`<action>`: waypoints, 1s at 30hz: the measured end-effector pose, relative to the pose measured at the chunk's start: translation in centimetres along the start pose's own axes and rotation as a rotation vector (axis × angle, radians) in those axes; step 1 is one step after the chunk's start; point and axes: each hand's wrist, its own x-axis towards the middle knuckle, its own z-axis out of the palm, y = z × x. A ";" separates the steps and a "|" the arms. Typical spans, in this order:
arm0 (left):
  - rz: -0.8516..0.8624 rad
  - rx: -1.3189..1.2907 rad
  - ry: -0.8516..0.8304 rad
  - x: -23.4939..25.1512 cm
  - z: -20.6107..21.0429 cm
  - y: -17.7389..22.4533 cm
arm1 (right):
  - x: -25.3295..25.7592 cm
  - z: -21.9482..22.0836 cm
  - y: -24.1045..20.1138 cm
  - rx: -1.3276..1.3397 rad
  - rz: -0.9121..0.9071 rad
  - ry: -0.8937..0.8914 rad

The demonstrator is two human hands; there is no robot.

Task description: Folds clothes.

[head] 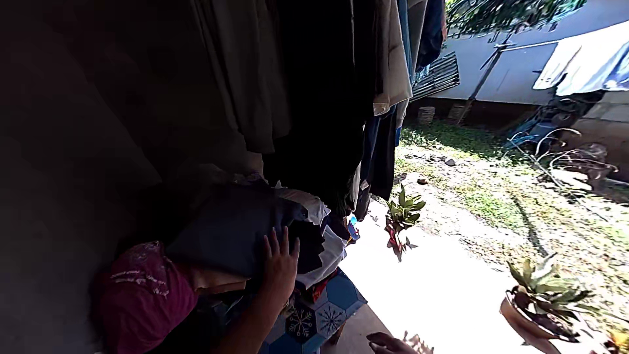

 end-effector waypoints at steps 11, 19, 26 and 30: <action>-0.434 -0.402 0.074 2.7 -10.0 -5.9 | 8.2 -2.7 -12.1 -0.410 -0.483 -0.097; -0.517 -0.523 0.200 3.7 -10.9 -7.6 | 15.4 0.5 -23.8 -0.929 -1.115 0.068; -0.578 -0.594 0.250 4.0 -11.7 -8.0 | 20.3 -0.7 -30.5 -1.063 -0.858 0.094; -0.631 -0.625 0.237 4.1 -12.1 -8.0 | 21.6 -3.0 -32.3 -1.074 -0.816 0.109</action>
